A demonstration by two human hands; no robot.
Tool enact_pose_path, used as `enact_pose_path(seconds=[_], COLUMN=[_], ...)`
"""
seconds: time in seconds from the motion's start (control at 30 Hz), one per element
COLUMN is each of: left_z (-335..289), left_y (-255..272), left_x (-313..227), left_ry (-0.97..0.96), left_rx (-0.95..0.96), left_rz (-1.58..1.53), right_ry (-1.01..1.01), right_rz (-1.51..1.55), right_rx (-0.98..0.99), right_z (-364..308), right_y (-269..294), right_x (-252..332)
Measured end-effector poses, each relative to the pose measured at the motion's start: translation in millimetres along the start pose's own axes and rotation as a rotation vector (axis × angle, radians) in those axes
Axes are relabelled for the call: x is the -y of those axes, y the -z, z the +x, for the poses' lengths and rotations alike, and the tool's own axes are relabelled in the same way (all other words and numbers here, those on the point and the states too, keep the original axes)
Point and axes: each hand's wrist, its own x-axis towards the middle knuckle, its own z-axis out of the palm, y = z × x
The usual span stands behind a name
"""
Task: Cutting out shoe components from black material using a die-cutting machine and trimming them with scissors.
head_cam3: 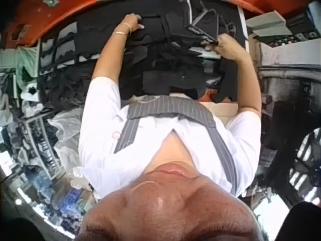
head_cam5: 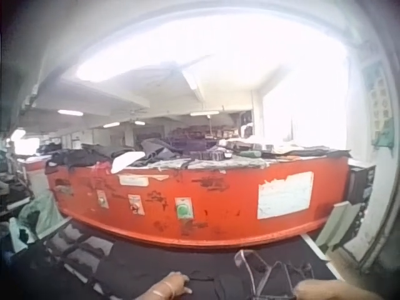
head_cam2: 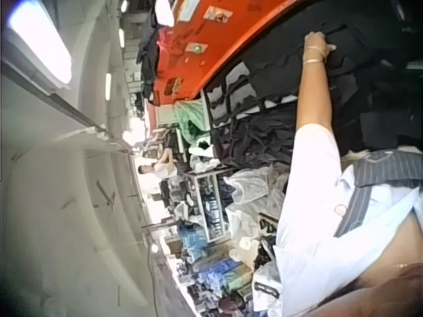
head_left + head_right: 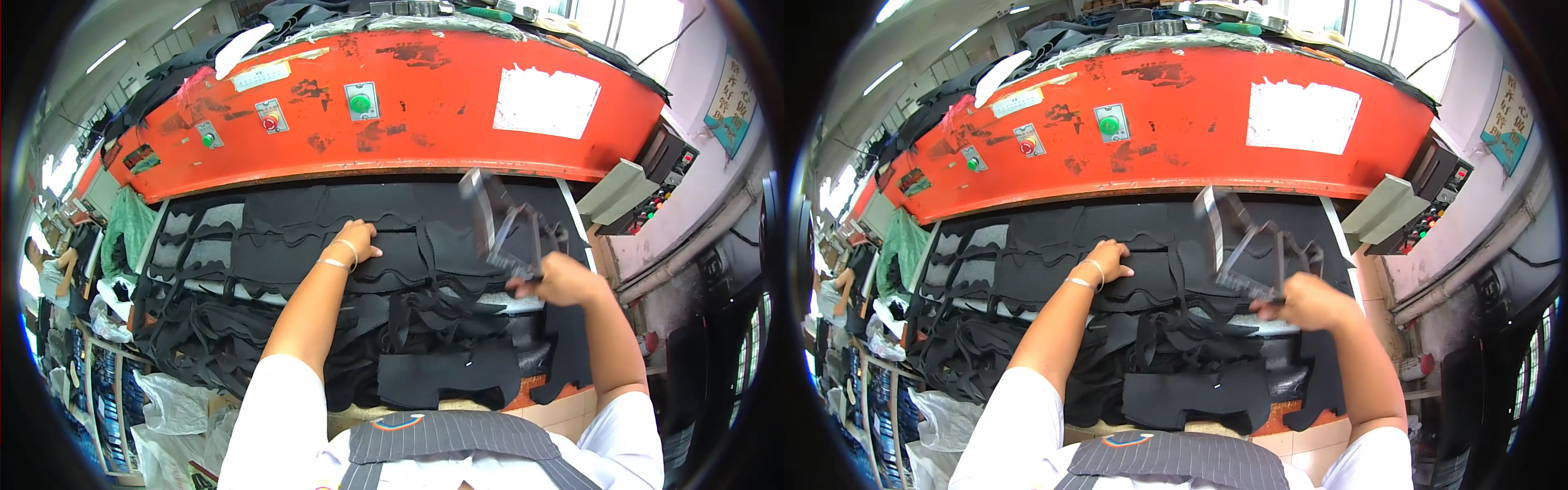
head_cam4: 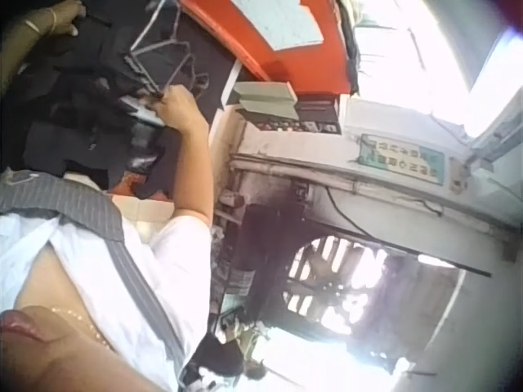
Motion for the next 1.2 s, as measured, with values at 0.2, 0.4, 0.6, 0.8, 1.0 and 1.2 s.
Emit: enact_pose_path(seconds=[0.2, 0.4, 0.6, 0.8, 1.0, 1.2], left_z=[22.5, 18.3, -17.6, -106.9, -196.2, -278.4], left_y=[21.1, 11.8, 2.1, 34.8, 57.9, 65.5], left_x=[-18.2, 1.9, -22.5, -15.2, 39.4, 142.7], left_ry=[0.062, 0.109, -0.153, -0.416, -0.582, -0.112], left_rx=[0.203, 0.202, -0.117, -0.379, -0.263, 0.041], left_rz=[0.101, 0.137, 0.135, -0.039, -0.225, -0.804], right_ry=[0.161, 0.280, -0.120, -0.245, -0.245, -0.251], right_rz=[-0.548, -0.112, -0.345, -0.429, -0.434, -0.465], right_rx=[0.606, 0.088, -0.124, 0.033, 0.182, 0.096], right_z=[11.4, 111.7, 186.8, 195.5, 192.7, 180.7], right_y=[-86.4, -56.8, -46.0, -34.3, -22.9, -30.2], right_x=[40.1, 40.3, -44.7, -26.2, -21.6, -29.2])
